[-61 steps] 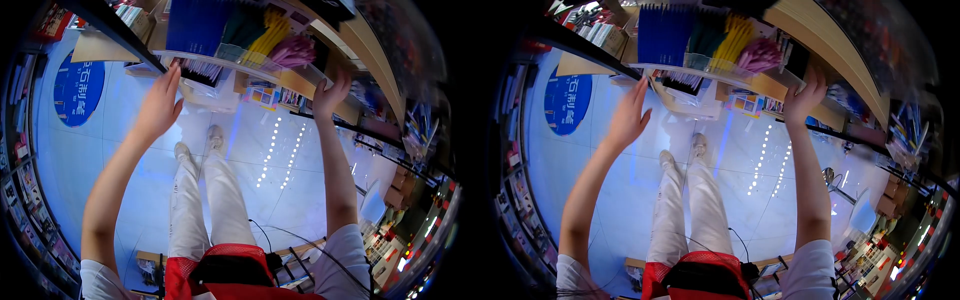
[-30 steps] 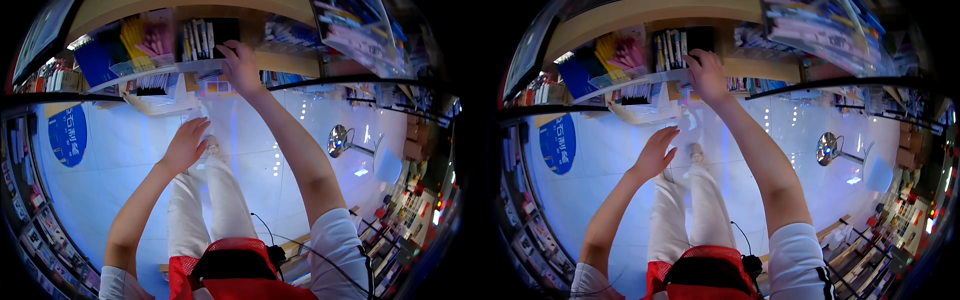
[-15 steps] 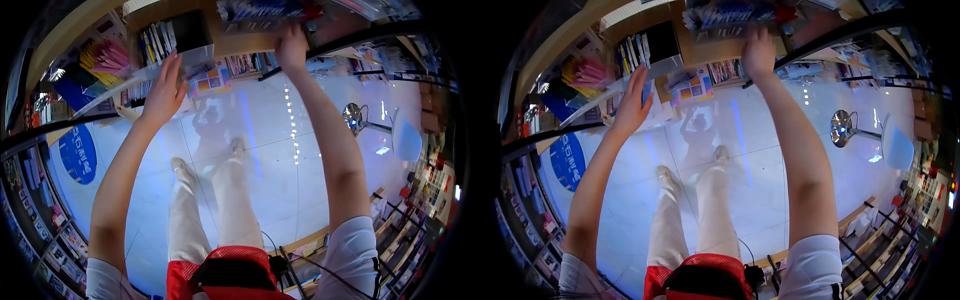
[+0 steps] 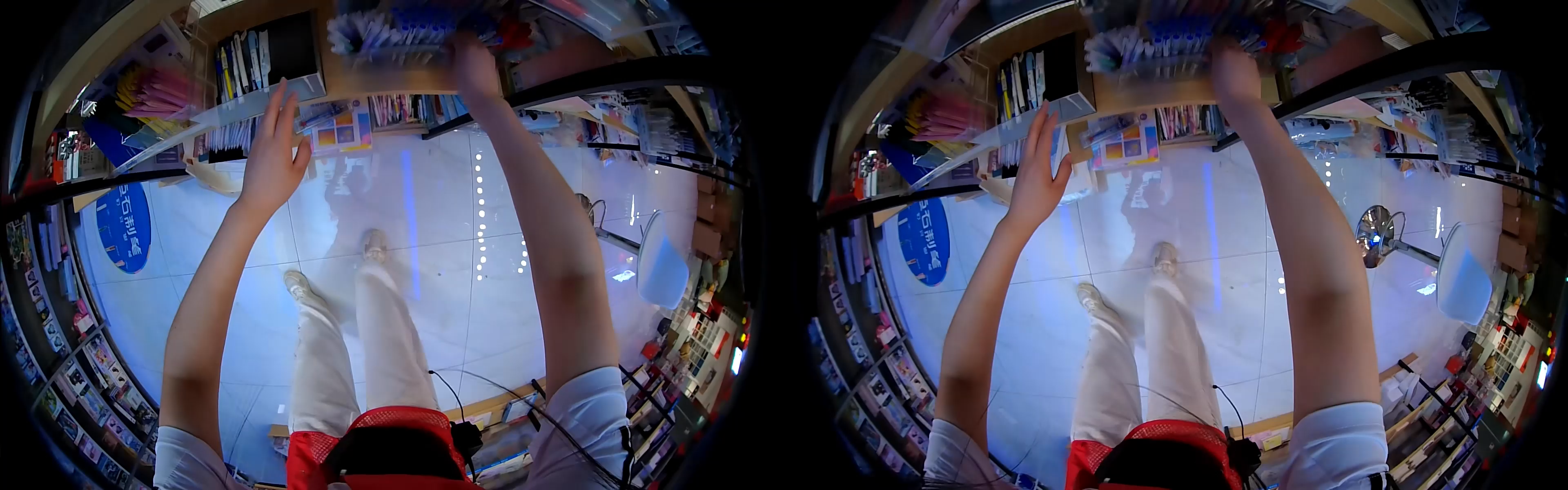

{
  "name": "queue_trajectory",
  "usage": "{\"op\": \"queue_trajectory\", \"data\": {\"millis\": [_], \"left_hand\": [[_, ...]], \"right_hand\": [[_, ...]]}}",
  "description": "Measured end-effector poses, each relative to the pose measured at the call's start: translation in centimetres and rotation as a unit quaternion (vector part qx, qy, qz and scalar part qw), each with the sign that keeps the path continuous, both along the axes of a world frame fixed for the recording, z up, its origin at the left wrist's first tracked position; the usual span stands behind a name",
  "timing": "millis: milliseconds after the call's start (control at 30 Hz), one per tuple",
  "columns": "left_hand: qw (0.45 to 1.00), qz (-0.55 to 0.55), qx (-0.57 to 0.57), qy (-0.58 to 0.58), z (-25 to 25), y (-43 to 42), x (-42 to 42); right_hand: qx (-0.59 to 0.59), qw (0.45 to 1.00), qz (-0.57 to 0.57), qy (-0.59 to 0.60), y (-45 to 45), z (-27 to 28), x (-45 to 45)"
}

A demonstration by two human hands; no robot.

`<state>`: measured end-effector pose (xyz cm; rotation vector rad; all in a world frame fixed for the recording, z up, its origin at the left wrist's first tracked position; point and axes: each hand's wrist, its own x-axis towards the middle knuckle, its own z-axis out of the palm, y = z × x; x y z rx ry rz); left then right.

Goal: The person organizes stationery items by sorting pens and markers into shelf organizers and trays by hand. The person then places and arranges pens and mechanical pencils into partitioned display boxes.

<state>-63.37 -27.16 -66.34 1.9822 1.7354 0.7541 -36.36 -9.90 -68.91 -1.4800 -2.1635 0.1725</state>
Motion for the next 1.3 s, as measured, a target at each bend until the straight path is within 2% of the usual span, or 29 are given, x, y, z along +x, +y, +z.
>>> {"op": "queue_trajectory", "data": {"millis": [133, 233, 333, 533, 733, 933, 1033, 1133, 1233, 1300], "left_hand": [[0.994, 0.003, 0.100, 0.047, -0.1, 1.3, 1.7], [0.990, 0.048, 0.077, -0.104, 0.2, 2.5, 3.5], [0.978, 0.106, 0.090, -0.156, 0.2, 3.6, 4.5], [0.968, 0.134, 0.065, -0.200, 0.7, 4.4, 4.8], [0.973, 0.101, 0.099, -0.183, 0.9, 3.9, 4.4], [0.981, 0.086, 0.075, -0.157, 1.5, 3.0, 4.1], [0.988, 0.027, 0.124, -0.083, 1.4, 3.1, 3.9], [0.990, 0.024, 0.117, -0.076, 1.6, 2.9, 3.9], [0.978, 0.104, 0.103, -0.147, 0.9, 2.3, 4.5], [0.958, 0.180, 0.093, -0.205, -1.6, 1.5, 4.7]], "right_hand": [[0.016, 0.999, 0.032, 0.037, -2.6, -0.4, 0.6], [0.028, 0.999, 0.032, 0.026, -4.8, -0.2, 0.0], [0.021, 0.999, 0.014, 0.041, -6.4, 0.0, -0.8], [0.006, 0.997, -0.014, 0.076, -8.4, -0.1, -1.3], [-0.015, 0.997, -0.029, 0.076, -9.8, 0.3, -1.8], [-0.007, 0.996, -0.034, 0.078, -10.7, 0.1, -1.8], [0.002, 0.996, -0.029, 0.084, -10.6, -0.1, -1.7], [-0.008, 0.997, -0.024, 0.077, -10.7, 0.0, -1.6], [-0.018, 0.997, -0.018, 0.072, -10.6, 0.2, -1.5], [-0.021, 0.997, -0.016, 0.072, -10.7, 0.2, -1.5]]}}
